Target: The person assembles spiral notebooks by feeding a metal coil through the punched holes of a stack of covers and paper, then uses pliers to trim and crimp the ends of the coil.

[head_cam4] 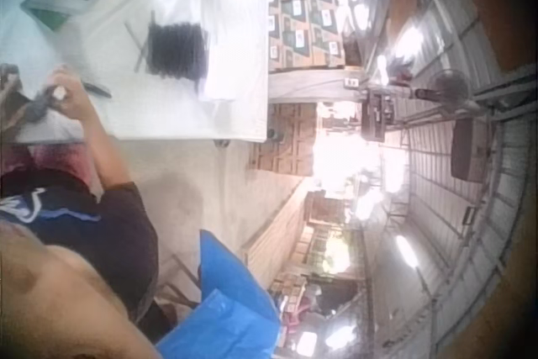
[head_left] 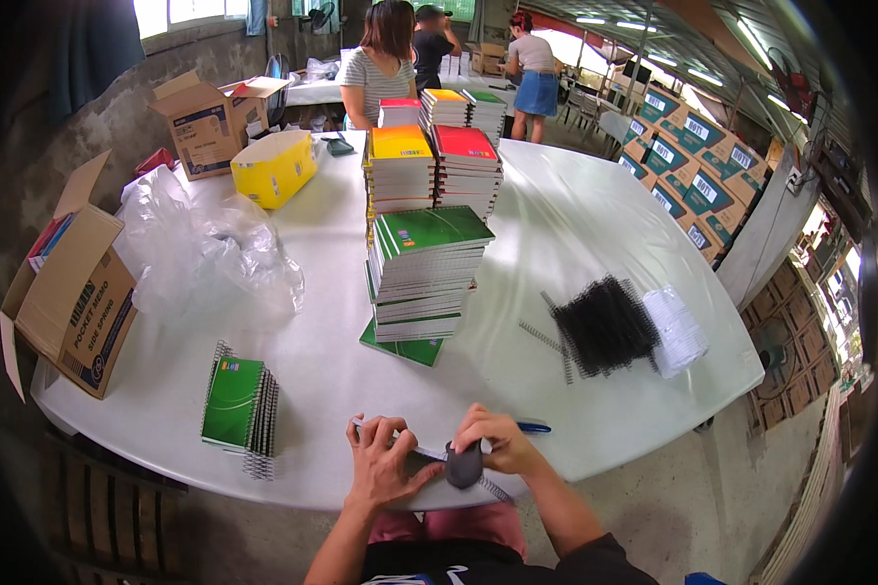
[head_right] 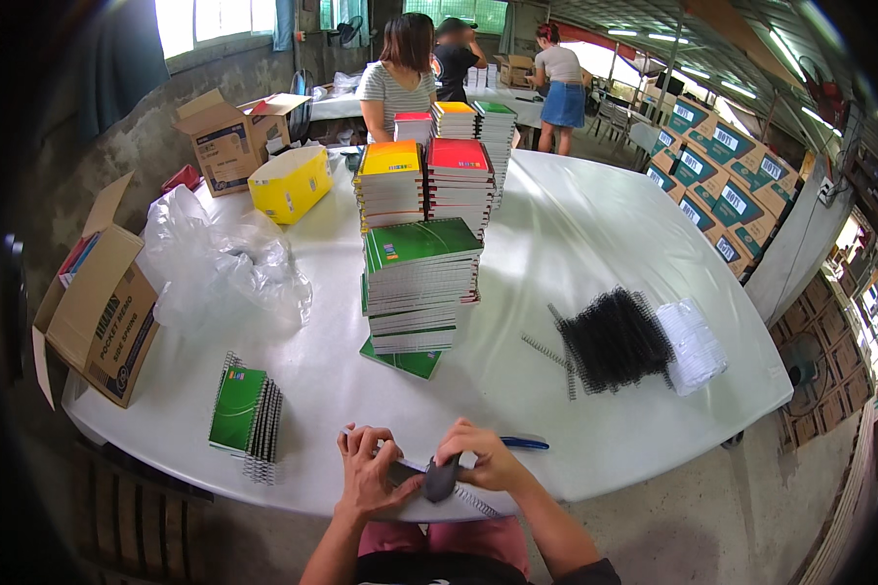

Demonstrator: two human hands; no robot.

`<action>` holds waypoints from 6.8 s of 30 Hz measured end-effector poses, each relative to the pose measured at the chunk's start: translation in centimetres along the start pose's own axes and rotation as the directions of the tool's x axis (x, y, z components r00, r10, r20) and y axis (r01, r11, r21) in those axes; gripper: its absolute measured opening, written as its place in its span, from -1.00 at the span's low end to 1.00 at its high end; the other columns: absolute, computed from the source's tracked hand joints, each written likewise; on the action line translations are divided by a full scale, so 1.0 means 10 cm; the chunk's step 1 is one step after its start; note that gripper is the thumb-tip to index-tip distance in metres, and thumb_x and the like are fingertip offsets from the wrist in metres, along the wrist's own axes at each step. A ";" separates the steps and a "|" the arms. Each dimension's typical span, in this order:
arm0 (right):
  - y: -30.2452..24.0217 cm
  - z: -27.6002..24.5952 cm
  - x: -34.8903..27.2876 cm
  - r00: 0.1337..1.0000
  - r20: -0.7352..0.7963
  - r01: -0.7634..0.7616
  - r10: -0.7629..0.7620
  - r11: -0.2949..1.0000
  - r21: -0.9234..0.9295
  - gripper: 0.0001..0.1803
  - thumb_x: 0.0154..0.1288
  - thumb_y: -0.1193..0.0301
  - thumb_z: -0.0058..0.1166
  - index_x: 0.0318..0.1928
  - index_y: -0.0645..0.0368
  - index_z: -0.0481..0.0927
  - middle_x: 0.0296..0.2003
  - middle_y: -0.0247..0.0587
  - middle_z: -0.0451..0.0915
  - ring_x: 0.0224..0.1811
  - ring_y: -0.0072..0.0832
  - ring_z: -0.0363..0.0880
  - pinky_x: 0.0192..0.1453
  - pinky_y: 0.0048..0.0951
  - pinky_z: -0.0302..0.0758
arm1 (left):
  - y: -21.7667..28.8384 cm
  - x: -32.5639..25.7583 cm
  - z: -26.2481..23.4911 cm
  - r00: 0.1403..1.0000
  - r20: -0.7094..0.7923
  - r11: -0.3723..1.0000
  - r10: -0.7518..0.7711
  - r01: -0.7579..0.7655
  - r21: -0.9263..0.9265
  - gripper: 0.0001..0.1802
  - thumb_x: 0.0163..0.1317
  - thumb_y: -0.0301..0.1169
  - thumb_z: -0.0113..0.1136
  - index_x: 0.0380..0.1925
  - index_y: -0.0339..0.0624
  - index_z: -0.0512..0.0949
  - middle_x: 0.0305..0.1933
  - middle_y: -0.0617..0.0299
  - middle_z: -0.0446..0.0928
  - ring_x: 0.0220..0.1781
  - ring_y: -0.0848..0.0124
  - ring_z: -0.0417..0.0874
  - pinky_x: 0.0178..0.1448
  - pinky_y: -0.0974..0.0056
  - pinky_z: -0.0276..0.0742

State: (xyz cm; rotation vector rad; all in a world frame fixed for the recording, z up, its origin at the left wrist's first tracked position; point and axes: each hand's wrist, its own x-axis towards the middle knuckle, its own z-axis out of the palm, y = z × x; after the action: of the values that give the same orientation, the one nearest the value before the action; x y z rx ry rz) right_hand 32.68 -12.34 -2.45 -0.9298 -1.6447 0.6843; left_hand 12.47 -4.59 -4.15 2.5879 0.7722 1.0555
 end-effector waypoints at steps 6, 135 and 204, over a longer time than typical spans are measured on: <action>-0.02 -0.11 0.07 0.998 0.040 -0.052 0.051 0.998 0.022 -0.89 -0.07 0.59 0.28 -0.44 0.20 0.67 -0.45 -0.27 0.60 -0.30 -0.41 0.50 -0.22 -0.39 0.43 | 0.00 0.02 0.00 1.000 0.007 1.000 -0.017 0.017 -0.021 -0.48 -0.19 0.12 0.38 -0.51 -0.05 0.44 -0.20 0.28 0.37 0.00 0.25 0.33 0.28 -0.12 -0.02; 0.53 -0.02 0.47 0.920 -0.067 -0.327 0.386 0.664 -0.673 -0.59 0.05 0.56 0.11 -0.02 0.02 0.55 -0.06 -0.14 0.52 -0.01 -0.16 0.53 0.05 -0.15 0.43 | -0.16 -0.13 0.09 0.955 -0.018 0.821 -0.296 0.244 -0.516 -0.14 -0.48 -0.17 0.67 -0.31 -0.15 0.17 -0.29 0.14 0.22 -0.24 0.22 0.32 -0.14 0.21 0.35; -0.91 0.48 0.08 0.904 -0.363 -0.403 0.225 0.731 -0.551 -0.63 0.24 0.25 0.13 0.06 -0.02 0.56 -0.08 -0.10 0.47 -0.08 -0.22 0.45 -0.01 -0.28 0.37 | 0.24 0.32 -0.01 0.875 -0.378 0.772 -0.303 -0.008 -0.635 -0.27 -0.05 -0.70 0.36 0.12 -0.24 0.20 -0.36 0.18 0.62 -0.29 0.48 0.56 -0.19 0.39 0.51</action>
State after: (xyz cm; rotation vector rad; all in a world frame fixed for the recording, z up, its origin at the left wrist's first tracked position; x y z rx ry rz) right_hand 25.85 -16.39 4.11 -1.7373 -1.4807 0.1962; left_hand 15.26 -4.80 -1.23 1.6978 0.5725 1.5821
